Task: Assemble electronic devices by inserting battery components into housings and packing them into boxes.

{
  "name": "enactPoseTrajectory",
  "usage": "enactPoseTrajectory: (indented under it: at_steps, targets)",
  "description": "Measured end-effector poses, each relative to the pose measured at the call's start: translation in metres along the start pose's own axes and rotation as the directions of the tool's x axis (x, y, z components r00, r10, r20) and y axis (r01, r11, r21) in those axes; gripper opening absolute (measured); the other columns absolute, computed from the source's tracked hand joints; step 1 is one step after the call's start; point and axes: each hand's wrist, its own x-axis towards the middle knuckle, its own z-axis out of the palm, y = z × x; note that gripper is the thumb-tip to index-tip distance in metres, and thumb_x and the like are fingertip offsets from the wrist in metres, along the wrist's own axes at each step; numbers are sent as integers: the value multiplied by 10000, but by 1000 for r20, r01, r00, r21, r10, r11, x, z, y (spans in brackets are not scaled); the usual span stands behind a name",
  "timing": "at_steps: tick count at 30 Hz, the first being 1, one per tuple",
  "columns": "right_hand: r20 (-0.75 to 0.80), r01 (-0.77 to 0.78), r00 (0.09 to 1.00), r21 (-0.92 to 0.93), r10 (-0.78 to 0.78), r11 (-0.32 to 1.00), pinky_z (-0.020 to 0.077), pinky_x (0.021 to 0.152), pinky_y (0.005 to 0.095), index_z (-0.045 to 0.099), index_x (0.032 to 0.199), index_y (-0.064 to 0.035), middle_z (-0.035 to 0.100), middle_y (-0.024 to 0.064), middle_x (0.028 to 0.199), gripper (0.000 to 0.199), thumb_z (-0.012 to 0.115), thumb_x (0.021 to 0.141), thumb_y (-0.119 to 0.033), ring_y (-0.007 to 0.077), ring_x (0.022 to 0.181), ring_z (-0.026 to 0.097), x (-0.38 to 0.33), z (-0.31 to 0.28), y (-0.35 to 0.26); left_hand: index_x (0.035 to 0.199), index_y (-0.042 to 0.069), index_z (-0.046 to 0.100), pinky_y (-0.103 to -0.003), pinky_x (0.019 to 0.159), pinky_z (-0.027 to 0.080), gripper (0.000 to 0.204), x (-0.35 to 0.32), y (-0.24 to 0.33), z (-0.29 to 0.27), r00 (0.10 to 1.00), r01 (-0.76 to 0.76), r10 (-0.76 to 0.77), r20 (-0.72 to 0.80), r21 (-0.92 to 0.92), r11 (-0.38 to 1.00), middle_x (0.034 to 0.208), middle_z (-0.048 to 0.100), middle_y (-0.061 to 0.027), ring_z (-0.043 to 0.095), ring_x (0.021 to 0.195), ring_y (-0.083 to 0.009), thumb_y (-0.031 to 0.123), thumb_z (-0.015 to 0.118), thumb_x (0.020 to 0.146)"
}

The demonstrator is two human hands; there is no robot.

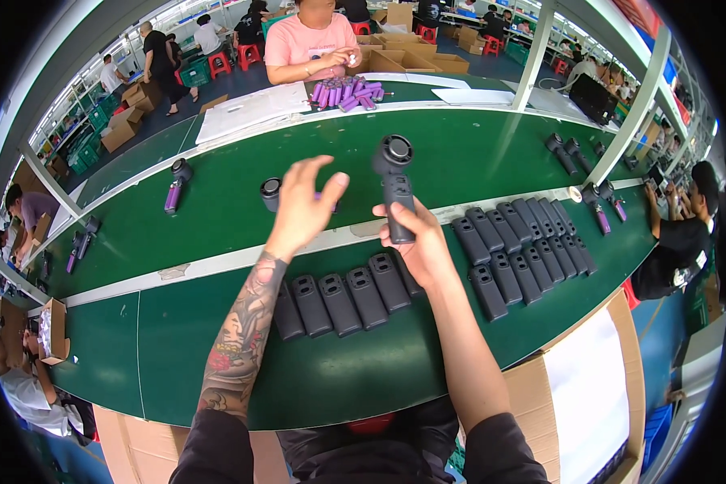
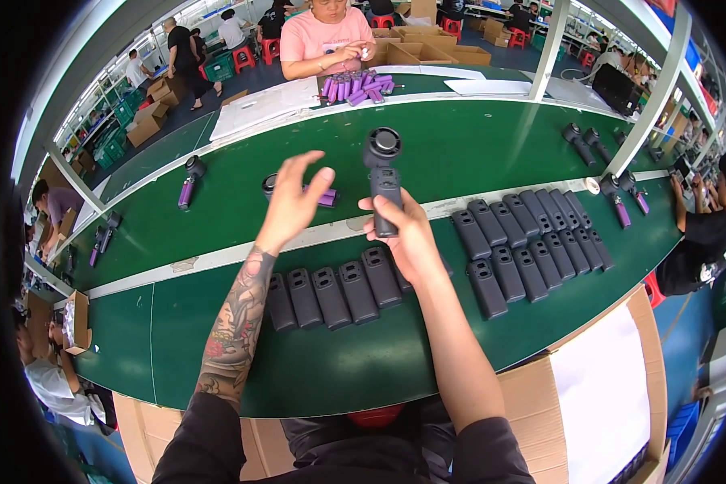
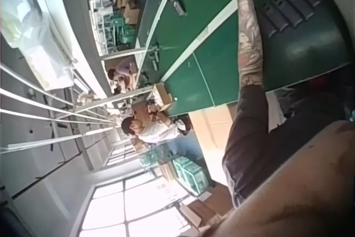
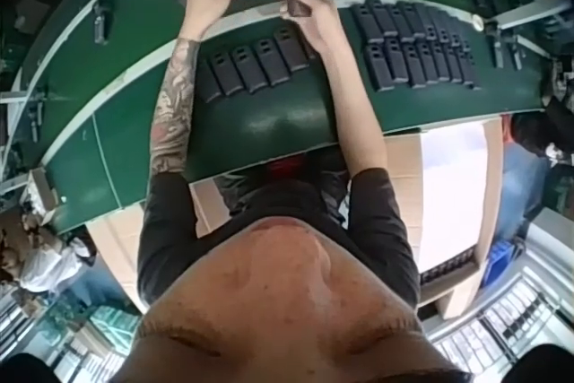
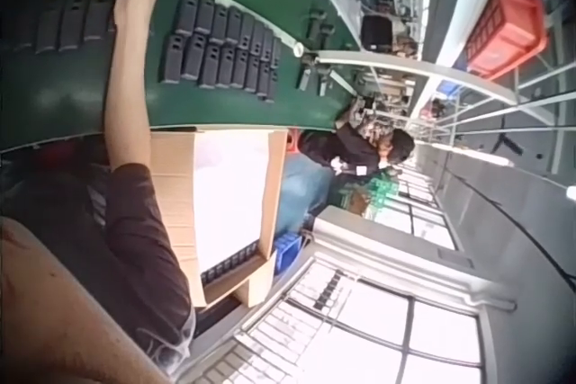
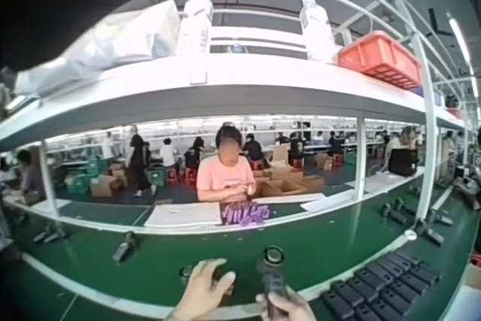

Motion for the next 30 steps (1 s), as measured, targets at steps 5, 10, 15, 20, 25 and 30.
enactPoseTrajectory:
  at_steps: [5,10,15,20,25,30]
  targets:
    - [61,-140,990,380,127,914,461,577,228,600,1153,-6,648,103,846,287,637,948,-204,133,659,573,7,-19,-3,1299,11,575,-377,967,511,572,-14,-81,-16,931,351,-353,-97,-35,936,1240,619,-190,625,1133,-301,382,733,893]
    - [41,-216,975,403,218,889,444,534,234,613,1157,5,626,81,824,287,625,963,-206,124,610,546,7,-20,-4,1324,-5,544,-338,944,524,592,-30,-101,-16,909,415,-409,81,-91,905,1203,643,-172,657,1067,-286,322,766,883]
    - [-27,-224,972,196,233,955,437,517,230,617,1148,7,623,76,791,309,636,972,-246,116,580,534,10,-30,-2,1356,-7,496,-308,920,530,636,-23,-94,-14,864,457,-437,249,-28,889,1157,663,-144,671,1029,-266,268,796,867]
    - [-131,-212,964,152,233,965,446,521,227,599,1169,20,630,91,823,331,643,978,-247,112,577,530,6,-16,-1,1351,-2,489,-339,906,544,579,-22,-97,-16,862,507,-423,280,-482,715,1161,651,-134,667,1041,-232,240,763,903]
    - [38,-286,958,107,283,952,456,518,231,572,1212,31,658,126,897,331,631,990,-206,110,565,527,3,-11,-8,1298,6,530,-372,897,559,431,-23,-119,-20,797,291,-563,219,-956,39,1161,637,-129,664,1032,-215,168,709,941]
    - [20,-289,957,5,289,957,502,655,175,608,1116,80,676,208,1026,308,583,1015,-209,155,760,649,8,-33,1,1275,10,554,-408,924,553,375,-21,-101,-10,674,184,-694,251,-968,-172,1133,638,-141,648,1051,-252,188,677,969]
